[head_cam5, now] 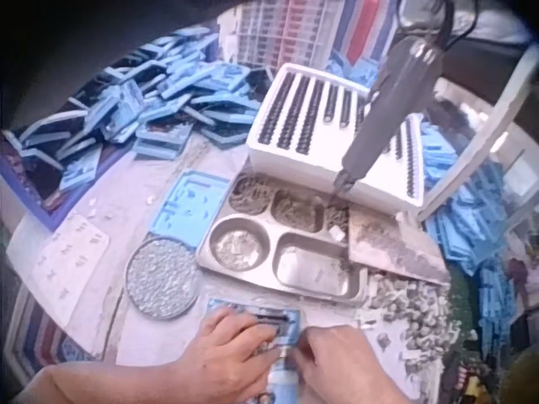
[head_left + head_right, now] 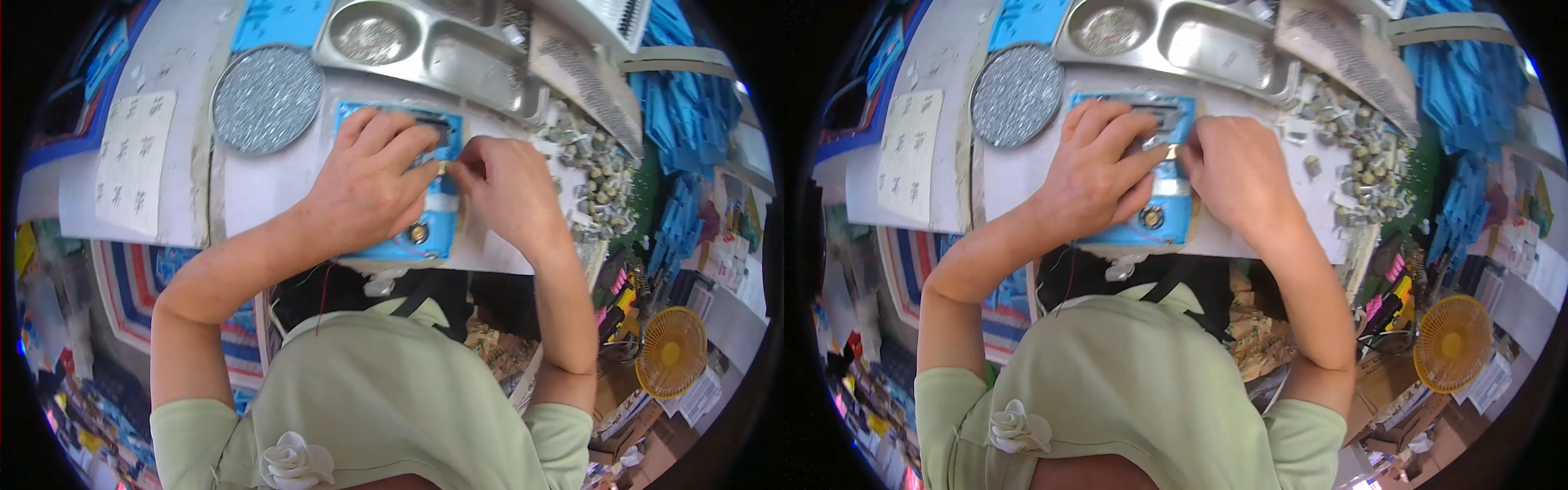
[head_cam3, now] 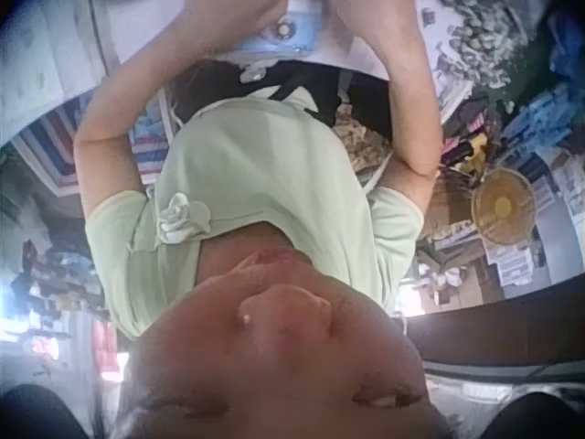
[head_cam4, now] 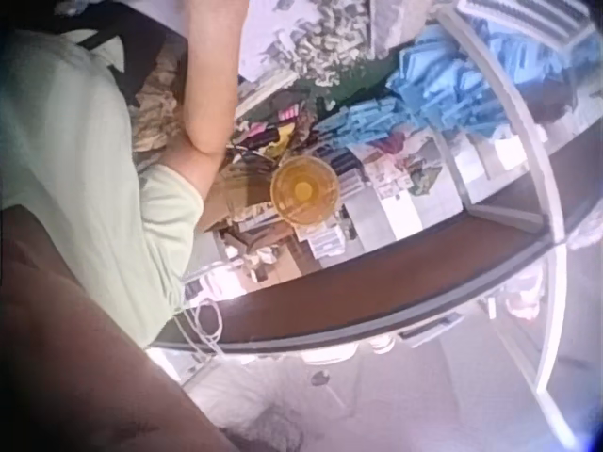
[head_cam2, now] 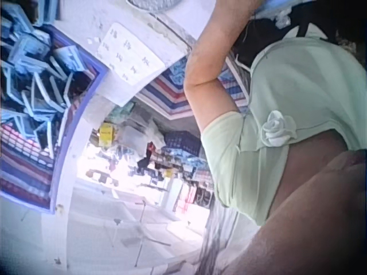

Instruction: Assembling and soldering components into a blue plastic electronic housing.

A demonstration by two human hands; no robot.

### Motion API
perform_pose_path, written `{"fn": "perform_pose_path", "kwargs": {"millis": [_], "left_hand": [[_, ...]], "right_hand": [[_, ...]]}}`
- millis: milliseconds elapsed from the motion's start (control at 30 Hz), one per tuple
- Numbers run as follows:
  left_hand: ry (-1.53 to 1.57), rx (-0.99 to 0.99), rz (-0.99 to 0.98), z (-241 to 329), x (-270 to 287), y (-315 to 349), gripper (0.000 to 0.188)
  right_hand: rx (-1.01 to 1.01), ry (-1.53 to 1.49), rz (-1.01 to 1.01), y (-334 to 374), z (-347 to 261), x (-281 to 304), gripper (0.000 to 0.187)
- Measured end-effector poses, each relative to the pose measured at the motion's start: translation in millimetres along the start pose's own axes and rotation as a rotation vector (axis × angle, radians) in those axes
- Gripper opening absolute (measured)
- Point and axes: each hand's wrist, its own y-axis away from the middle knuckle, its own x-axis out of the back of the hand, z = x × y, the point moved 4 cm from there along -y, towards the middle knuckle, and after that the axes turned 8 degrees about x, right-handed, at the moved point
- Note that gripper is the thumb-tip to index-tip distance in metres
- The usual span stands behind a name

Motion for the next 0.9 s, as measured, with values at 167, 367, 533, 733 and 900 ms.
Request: {"fn": "perform_pose_path", "kwargs": {"millis": [167, 367, 533, 733, 900], "left_hand": [[0.002, 0.017, -0.041, 1, 1, -2, 0.037], [0.033, 0.078, -0.106, 2, 5, -13, 0.038], [0.069, 0.077, -0.146, 1, 4, -31, 0.032], [0.014, -0.114, -0.192, 7, 2, -44, 0.024], [-0.018, -0.264, -0.219, -2, 4, -44, 0.03]], "right_hand": [[-0.326, -0.703, -0.003, 7, 40, -17, 0.024], [-0.306, -0.814, 0.028, 8, 46, -31, 0.019], [-0.147, -0.704, -0.079, 13, 49, -8, 0.019], [-0.442, -0.027, 0.692, 64, 283, 156, 0.025], [-1.41, 0.722, 0.408, 161, 395, 234, 0.078]]}}
